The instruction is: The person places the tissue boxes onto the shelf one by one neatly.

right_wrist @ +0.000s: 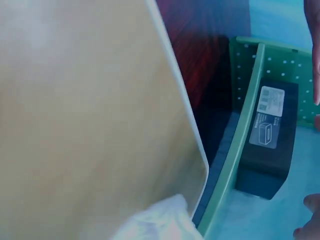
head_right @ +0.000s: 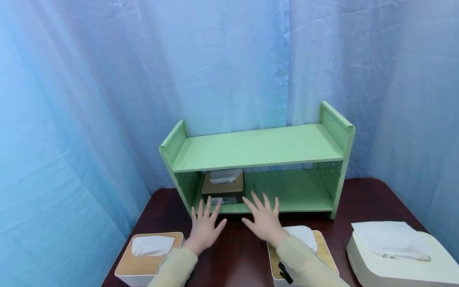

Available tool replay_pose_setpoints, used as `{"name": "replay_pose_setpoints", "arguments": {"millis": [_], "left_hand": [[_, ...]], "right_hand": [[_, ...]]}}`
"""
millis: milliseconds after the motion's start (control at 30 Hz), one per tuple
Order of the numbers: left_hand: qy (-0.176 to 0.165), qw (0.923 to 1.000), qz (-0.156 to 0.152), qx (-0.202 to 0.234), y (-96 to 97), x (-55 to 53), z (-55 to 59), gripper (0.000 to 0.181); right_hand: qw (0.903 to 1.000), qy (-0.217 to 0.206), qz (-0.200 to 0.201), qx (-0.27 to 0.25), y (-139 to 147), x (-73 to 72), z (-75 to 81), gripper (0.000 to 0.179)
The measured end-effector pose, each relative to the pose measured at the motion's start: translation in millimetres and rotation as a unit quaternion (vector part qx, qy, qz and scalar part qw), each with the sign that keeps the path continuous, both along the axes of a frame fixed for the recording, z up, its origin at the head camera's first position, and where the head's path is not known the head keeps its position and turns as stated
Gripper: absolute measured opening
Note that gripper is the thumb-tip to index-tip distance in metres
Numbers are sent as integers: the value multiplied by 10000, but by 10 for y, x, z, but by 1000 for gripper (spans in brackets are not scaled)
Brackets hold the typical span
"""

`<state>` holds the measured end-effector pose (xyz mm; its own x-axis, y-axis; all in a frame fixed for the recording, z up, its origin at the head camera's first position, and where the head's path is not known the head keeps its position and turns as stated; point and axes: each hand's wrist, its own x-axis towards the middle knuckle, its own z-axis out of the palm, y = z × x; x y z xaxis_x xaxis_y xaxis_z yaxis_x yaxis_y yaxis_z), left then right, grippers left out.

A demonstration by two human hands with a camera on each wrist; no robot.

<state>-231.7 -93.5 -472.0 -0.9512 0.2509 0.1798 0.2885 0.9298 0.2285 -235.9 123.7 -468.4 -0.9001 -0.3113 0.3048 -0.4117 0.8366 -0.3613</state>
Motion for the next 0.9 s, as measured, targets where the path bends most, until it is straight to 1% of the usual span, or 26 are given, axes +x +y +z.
{"name": "replay_pose_setpoints", "arguments": {"millis": [100,200,400,533,633,767,900], "left_hand": [[94,9998,-94,148,23,71,-21,63],[84,9993,-152,328,56,136,-41,63],[-153,9976,-204,639,132,261,-123,63],[-264,9964,-213,778,185,351,-201,62],[-417,9947,-229,917,223,412,-256,62],[-653,9915,-234,1104,275,470,-317,63],[-828,9884,-201,1255,335,511,-377,64]], "right_hand": [[9999,74,-19,-120,31,67,-35,64],[9997,33,-4,-244,72,144,-71,64],[9986,-69,-1,-519,177,302,-121,62],[9981,-23,-20,-617,232,418,-147,61],[9979,34,-34,-647,260,505,-167,60],[9976,70,-118,-683,326,601,-209,59],[9970,44,-242,-736,429,665,-260,58]]}}
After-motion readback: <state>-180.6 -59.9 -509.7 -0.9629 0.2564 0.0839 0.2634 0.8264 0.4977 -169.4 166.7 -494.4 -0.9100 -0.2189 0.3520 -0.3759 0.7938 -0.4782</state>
